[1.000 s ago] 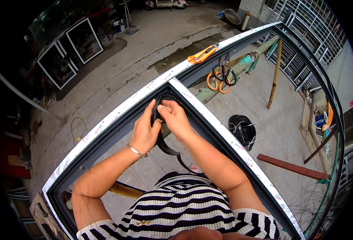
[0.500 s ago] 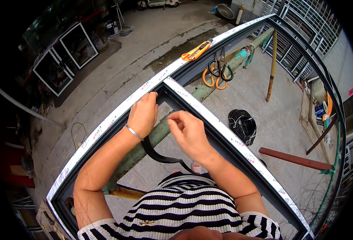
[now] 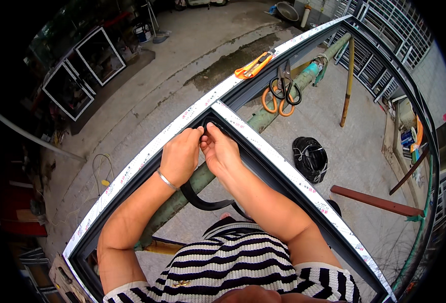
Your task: The person installs a black rubber seal into the groove of a white window frame, pushing it in by hand and cutting the seal to length with shears.
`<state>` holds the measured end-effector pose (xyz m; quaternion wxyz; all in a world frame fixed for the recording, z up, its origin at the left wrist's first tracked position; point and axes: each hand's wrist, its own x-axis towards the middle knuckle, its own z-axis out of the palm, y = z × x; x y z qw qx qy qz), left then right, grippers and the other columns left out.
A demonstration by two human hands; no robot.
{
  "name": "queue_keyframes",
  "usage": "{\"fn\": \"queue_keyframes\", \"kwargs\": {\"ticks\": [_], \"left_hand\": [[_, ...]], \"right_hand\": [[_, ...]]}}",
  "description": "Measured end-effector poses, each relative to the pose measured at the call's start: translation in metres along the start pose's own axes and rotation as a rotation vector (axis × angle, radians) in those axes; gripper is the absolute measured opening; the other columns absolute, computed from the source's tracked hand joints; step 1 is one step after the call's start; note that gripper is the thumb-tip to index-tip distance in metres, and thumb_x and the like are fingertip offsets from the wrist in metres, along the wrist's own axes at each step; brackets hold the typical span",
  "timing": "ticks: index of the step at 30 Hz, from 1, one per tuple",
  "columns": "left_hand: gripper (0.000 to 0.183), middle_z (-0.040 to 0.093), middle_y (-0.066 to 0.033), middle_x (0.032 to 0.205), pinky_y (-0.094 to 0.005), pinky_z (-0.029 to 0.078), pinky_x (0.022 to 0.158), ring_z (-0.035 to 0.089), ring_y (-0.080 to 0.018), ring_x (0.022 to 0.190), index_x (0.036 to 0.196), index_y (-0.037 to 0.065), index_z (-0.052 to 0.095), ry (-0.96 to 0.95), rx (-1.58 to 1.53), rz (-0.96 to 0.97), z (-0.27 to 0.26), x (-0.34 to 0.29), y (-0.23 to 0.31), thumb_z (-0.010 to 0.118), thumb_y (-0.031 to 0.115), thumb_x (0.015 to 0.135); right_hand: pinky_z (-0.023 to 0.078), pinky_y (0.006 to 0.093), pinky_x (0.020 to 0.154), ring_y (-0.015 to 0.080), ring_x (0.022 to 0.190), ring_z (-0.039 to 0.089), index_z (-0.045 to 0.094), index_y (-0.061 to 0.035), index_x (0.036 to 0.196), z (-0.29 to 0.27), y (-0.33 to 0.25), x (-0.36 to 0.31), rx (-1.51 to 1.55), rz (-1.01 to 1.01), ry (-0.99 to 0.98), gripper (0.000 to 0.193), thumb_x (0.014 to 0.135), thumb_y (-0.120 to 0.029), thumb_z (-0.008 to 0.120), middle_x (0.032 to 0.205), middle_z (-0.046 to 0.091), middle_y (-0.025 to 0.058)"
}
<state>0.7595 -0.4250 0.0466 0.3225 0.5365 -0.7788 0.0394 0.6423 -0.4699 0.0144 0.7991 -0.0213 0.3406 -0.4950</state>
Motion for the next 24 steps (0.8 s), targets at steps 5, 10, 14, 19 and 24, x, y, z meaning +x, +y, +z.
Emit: {"fn": "queue_keyframes", "kwargs": {"ticks": [5,10,14,19,24], "left_hand": [[0.023,0.064,-0.0111,0.086,-0.0423,0.057,0.064,0.069,-0.0315,0.077,0.113,0.003,0.065,-0.020,0.012,-0.006,0.000,0.000,-0.002,0.063,0.000,0.091],[0.027,0.064,-0.0105,0.085,-0.0416,0.057,0.063,0.069,-0.0298,0.077,0.116,0.004,0.065,-0.027,0.147,-0.059,0.000,-0.002,0.004,0.062,0.002,0.089],[0.032,0.064,-0.0091,0.088,-0.0403,0.058,0.062,0.070,-0.0275,0.081,0.119,0.004,0.064,-0.035,0.248,-0.094,0.007,-0.004,0.007,0.062,0.003,0.087],[0.026,0.064,-0.0102,0.093,-0.0413,0.055,0.064,0.068,-0.0297,0.083,0.116,0.003,0.068,0.046,0.305,-0.045,0.007,-0.004,0.011,0.067,0.002,0.090],[0.026,0.062,-0.0082,0.099,-0.0375,0.055,0.065,0.064,-0.0258,0.085,0.109,0.001,0.070,0.060,0.390,0.032,0.009,0.008,0.016,0.068,0.002,0.083]], "right_hand": [[0.053,0.0307,0.067,0.0168,0.078,0.062,0.062,-0.0043,0.098,0.007,0.000,-0.001,0.035,-0.028,0.116,0.012,0.098,-0.013,0.070,0.089,0.064,0.0050],[0.054,0.0314,0.069,0.0168,0.078,0.061,0.061,-0.0023,0.094,0.017,-0.006,-0.010,0.105,-0.010,0.124,0.011,0.097,-0.012,0.066,0.087,0.061,0.0061],[0.047,0.0258,0.058,0.0115,0.067,0.057,0.060,-0.0050,0.091,0.005,-0.007,0.003,0.212,0.043,0.072,0.009,0.096,-0.010,0.066,0.081,0.060,0.0023],[0.040,0.0223,0.050,0.0081,0.057,0.050,0.062,-0.0024,0.093,0.000,-0.011,-0.001,0.279,0.112,-0.004,0.008,0.095,-0.005,0.069,0.074,0.057,0.0014],[0.041,0.0233,0.053,0.0086,0.061,0.050,0.060,-0.0048,0.091,-0.003,-0.014,0.003,0.321,0.136,-0.020,0.009,0.097,-0.005,0.066,0.075,0.057,0.0007]]}}
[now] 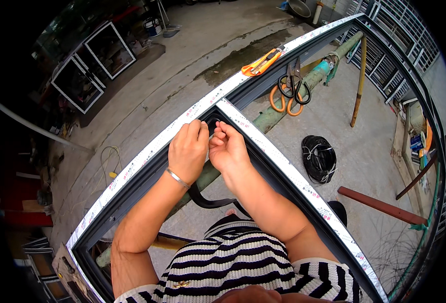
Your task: The person installs a black rubber seal into the groove of a white window frame, pushing it in by hand and cutting the seal to length with shears.
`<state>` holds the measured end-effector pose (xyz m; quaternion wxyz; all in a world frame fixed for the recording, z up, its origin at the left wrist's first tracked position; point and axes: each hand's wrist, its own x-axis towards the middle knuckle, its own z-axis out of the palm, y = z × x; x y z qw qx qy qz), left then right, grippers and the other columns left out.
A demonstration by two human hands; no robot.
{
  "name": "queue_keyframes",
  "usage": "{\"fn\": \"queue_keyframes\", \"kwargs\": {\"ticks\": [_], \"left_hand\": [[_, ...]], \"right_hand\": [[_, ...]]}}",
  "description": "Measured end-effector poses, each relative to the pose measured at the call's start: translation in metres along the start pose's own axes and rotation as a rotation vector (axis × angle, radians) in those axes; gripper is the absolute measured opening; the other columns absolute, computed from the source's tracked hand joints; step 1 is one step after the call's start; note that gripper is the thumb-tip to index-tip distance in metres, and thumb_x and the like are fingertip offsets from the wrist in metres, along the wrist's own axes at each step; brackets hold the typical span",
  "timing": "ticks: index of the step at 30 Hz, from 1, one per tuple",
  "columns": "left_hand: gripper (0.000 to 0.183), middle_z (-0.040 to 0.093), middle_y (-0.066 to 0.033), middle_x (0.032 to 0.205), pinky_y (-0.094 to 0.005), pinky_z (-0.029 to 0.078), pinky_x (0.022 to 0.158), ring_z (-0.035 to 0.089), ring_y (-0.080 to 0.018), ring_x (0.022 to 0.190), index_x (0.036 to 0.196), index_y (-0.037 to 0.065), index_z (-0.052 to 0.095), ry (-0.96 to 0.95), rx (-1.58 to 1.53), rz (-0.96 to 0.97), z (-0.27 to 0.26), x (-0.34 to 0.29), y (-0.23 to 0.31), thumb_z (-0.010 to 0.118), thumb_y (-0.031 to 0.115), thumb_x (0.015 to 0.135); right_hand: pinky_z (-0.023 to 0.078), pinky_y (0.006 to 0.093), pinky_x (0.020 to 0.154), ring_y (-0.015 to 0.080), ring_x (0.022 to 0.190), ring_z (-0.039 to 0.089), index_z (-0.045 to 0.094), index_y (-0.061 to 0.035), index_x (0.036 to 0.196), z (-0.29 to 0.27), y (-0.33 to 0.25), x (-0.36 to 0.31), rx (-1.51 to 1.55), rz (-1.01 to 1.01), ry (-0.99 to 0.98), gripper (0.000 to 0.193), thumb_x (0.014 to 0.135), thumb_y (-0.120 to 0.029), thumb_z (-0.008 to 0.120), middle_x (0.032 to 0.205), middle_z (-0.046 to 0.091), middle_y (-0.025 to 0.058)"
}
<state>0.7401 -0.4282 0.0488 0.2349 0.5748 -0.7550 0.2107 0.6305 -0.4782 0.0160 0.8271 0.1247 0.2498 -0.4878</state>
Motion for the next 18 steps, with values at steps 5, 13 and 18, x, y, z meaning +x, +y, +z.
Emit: {"fn": "queue_keyframes", "kwargs": {"ticks": [5,13,18], "left_hand": [[0.025,0.062,-0.0083,0.098,-0.0367,0.055,0.066,0.063,-0.0252,0.083,0.104,0.000,0.069,0.005,-0.006,0.060,0.011,0.002,-0.002,0.069,0.006,0.079],[0.008,0.058,-0.0057,0.089,-0.0364,0.048,0.073,0.061,-0.0216,0.081,0.079,0.010,0.059,-0.047,0.173,0.085,0.009,0.007,0.002,0.066,0.012,0.076],[0.005,0.061,0.0006,0.087,-0.0364,0.041,0.080,0.061,-0.0187,0.086,0.079,0.013,0.063,0.059,0.247,0.107,0.004,0.008,0.000,0.064,0.016,0.077]], "right_hand": [[0.042,0.0228,0.054,0.0091,0.061,0.050,0.060,-0.0040,0.093,-0.005,0.001,0.002,0.044,0.037,-0.063,0.008,0.099,-0.005,0.065,0.077,0.056,0.0015],[0.043,0.0229,0.053,0.0097,0.061,0.049,0.058,-0.0038,0.098,-0.007,-0.003,0.007,0.046,0.057,-0.078,0.006,0.101,-0.006,0.062,0.076,0.055,0.0016],[0.041,0.0223,0.052,0.0091,0.061,0.050,0.058,-0.0029,0.098,0.000,-0.004,0.003,0.046,0.045,-0.041,0.005,0.100,-0.005,0.063,0.076,0.055,0.0008]]}}
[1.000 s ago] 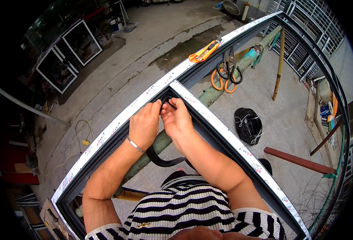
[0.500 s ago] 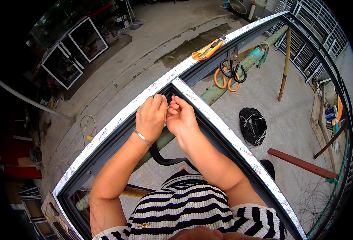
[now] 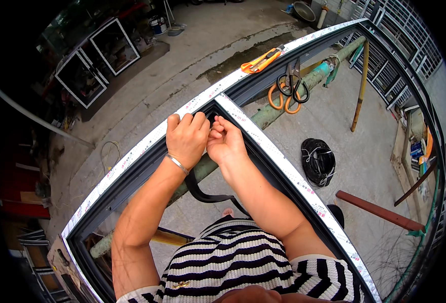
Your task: The person installs a black rubber seal into the groove of a white window frame, pushing it in by hand and cutting the seal to length with shears.
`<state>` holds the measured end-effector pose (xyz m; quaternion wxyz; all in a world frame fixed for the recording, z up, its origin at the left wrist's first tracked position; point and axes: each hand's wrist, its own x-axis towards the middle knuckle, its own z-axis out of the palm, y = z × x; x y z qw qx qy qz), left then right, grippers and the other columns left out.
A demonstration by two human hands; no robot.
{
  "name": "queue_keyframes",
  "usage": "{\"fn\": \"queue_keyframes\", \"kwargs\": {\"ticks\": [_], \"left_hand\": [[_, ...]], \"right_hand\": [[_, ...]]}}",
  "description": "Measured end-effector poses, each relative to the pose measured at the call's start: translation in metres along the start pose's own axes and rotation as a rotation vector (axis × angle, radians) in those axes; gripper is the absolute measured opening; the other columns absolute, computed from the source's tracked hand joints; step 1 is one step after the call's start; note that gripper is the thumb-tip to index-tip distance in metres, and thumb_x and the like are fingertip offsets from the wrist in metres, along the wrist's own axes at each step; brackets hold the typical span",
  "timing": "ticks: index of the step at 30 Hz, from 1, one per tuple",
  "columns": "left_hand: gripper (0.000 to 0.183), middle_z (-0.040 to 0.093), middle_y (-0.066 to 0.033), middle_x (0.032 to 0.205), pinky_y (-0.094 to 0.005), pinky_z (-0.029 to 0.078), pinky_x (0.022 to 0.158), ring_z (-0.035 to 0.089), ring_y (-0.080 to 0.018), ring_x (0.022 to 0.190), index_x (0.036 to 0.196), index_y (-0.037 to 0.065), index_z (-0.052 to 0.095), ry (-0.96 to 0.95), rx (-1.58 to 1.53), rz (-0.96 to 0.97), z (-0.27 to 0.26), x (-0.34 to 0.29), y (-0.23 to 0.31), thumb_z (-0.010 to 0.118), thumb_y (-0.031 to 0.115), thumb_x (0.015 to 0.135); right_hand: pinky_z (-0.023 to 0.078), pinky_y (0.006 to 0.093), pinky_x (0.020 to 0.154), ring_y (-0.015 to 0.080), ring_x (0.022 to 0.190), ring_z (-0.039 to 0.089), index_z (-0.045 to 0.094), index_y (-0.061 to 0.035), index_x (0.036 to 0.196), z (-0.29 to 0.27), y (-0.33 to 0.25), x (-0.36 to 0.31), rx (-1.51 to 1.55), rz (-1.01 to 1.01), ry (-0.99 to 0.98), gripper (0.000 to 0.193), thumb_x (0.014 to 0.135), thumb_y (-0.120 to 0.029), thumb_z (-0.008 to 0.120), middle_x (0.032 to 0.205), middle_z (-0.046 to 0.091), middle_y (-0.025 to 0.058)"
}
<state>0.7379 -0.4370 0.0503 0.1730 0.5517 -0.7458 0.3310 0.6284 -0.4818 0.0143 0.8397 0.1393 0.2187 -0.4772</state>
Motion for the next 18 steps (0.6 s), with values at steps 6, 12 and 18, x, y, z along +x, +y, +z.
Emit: {"fn": "queue_keyframes", "kwargs": {"ticks": [6,12,18], "left_hand": [[0.012,0.069,0.0001,0.100,-0.0357,0.044,0.082,0.064,-0.0202,0.094,0.086,0.009,0.069,0.054,-0.195,0.067,0.013,-0.001,-0.011,0.066,0.015,0.076],[0.015,0.070,-0.0046,0.102,-0.0371,0.047,0.083,0.065,-0.0223,0.097,0.088,0.005,0.069,0.080,-0.324,0.106,0.023,-0.002,-0.016,0.068,0.013,0.074],[0.015,0.071,-0.0063,0.109,-0.0393,0.049,0.088,0.063,-0.0249,0.107,0.088,0.005,0.068,0.094,-0.342,0.094,0.026,0.002,-0.014,0.068,0.013,0.076]], "right_hand": [[0.040,0.0213,0.051,0.0083,0.061,0.051,0.059,-0.0015,0.098,0.003,0.005,-0.006,0.014,-0.017,0.036,0.006,0.100,-0.004,0.064,0.077,0.055,0.0005],[0.041,0.0210,0.052,0.0088,0.062,0.051,0.059,-0.0021,0.097,0.002,0.005,-0.005,0.018,-0.014,0.018,0.006,0.100,-0.005,0.063,0.078,0.055,0.0016],[0.040,0.0240,0.052,0.0104,0.064,0.051,0.060,-0.0040,0.097,0.001,0.005,0.002,0.005,-0.039,-0.014,0.007,0.102,-0.008,0.061,0.080,0.056,0.0019]]}}
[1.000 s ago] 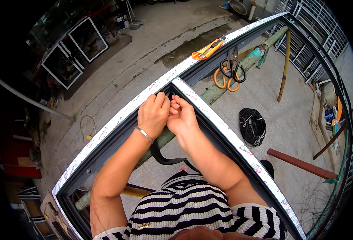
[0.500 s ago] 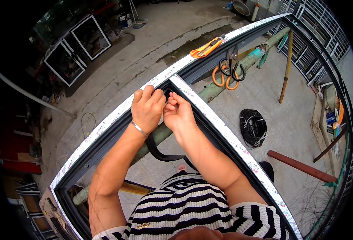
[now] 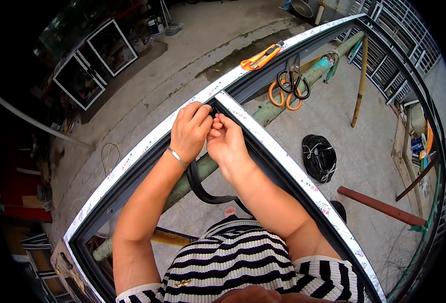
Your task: The person installs a black rubber seal into the groove of a white window frame, pushing it in by hand and cutting the seal to length with shears.
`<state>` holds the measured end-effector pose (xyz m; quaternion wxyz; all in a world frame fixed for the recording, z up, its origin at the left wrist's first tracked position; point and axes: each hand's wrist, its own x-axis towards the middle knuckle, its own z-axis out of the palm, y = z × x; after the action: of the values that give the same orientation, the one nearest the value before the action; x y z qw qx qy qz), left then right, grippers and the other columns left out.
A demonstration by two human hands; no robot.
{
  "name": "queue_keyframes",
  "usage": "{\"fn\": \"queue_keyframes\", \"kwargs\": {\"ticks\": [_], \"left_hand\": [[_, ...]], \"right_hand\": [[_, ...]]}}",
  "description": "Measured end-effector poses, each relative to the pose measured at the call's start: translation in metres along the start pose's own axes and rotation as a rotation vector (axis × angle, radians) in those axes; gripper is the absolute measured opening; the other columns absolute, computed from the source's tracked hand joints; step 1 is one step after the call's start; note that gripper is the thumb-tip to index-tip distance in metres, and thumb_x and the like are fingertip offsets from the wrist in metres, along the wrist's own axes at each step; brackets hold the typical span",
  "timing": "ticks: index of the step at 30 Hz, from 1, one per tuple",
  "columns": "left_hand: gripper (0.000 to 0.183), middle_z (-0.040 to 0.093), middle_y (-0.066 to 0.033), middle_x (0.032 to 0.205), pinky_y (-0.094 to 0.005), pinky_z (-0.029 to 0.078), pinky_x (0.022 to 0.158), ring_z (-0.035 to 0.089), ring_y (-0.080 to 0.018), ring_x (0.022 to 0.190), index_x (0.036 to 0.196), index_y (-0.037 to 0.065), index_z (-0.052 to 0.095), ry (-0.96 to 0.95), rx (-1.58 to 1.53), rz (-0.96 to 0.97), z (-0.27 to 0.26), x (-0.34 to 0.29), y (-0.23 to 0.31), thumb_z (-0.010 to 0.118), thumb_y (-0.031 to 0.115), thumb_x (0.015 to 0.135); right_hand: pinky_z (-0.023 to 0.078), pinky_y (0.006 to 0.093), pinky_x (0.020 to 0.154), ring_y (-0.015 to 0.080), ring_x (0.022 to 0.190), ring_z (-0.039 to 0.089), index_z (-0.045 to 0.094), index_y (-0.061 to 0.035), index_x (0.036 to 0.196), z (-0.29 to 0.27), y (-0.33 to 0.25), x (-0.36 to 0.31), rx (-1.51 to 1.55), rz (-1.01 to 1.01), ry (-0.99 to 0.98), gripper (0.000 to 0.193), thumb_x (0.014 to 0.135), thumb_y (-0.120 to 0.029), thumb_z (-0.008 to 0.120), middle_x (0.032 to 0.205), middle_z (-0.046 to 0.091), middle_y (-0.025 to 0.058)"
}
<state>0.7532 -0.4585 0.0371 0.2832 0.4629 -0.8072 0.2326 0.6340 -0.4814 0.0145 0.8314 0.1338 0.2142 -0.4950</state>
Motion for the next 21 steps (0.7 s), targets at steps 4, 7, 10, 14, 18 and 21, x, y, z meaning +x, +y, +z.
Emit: {"fn": "queue_keyframes", "kwargs": {"ticks": [4,7,10,14,18,21], "left_hand": [[0.014,0.072,-0.0066,0.121,-0.0391,0.049,0.090,0.062,-0.0245,0.115,0.088,0.005,0.068,0.004,0.015,-0.016,0.000,-0.001,0.002,0.068,0.014,0.077],[0.013,0.072,-0.0058,0.123,-0.0398,0.049,0.092,0.063,-0.0252,0.115,0.086,0.005,0.067,-0.010,0.002,-0.013,0.000,0.001,0.004,0.068,0.014,0.077],[0.013,0.072,-0.0060,0.125,-0.0398,0.049,0.093,0.063,-0.0250,0.115,0.087,0.006,0.066,-0.038,-0.004,0.001,0.000,0.002,0.002,0.068,0.015,0.077],[0.014,0.072,-0.0073,0.123,-0.0407,0.049,0.094,0.063,-0.0250,0.116,0.090,0.006,0.067,-0.057,-0.014,0.045,-0.002,0.000,-0.001,0.067,0.014,0.078],[0.017,0.072,-0.0080,0.117,-0.0410,0.049,0.095,0.063,-0.0253,0.116,0.094,0.005,0.068,-0.119,-0.077,0.090,-0.005,0.007,-0.006,0.067,0.012,0.079],[0.017,0.072,-0.0074,0.112,-0.0416,0.049,0.095,0.062,-0.0251,0.116,0.095,0.003,0.068,-0.120,-0.087,0.130,-0.003,0.010,-0.012,0.065,0.011,0.080]], "right_hand": [[0.039,0.0243,0.051,0.0105,0.064,0.053,0.061,-0.0056,0.092,-0.002,-0.001,0.000,-0.063,-0.009,0.025,0.009,0.100,-0.010,0.064,0.080,0.059,0.0012],[0.039,0.0240,0.050,0.0091,0.064,0.053,0.061,-0.0071,0.089,-0.005,-0.001,0.001,-0.045,0.001,0.035,0.012,0.099,-0.011,0.065,0.079,0.059,0.0000],[0.038,0.0232,0.050,0.0073,0.063,0.052,0.061,-0.0096,0.087,0.001,0.000,-0.005,-0.082,-0.014,0.065,0.014,0.100,-0.014,0.066,0.078,0.059,-0.0017],[0.037,0.0227,0.050,0.0061,0.061,0.049,0.061,-0.0111,0.089,-0.002,0.004,-0.007,-0.104,-0.011,0.049,0.014,0.102,-0.016,0.065,0.077,0.057,-0.0032],[0.036,0.0228,0.050,0.0056,0.059,0.046,0.061,-0.0128,0.090,-0.005,0.005,-0.005,-0.101,-0.008,-0.010,0.015,0.103,-0.019,0.063,0.076,0.055,-0.0047],[0.035,0.0214,0.050,0.0062,0.060,0.045,0.061,-0.0129,0.089,0.002,0.007,-0.005,-0.212,-0.059,0.077,0.018,0.104,-0.021,0.065,0.076,0.055,-0.0043]]}}
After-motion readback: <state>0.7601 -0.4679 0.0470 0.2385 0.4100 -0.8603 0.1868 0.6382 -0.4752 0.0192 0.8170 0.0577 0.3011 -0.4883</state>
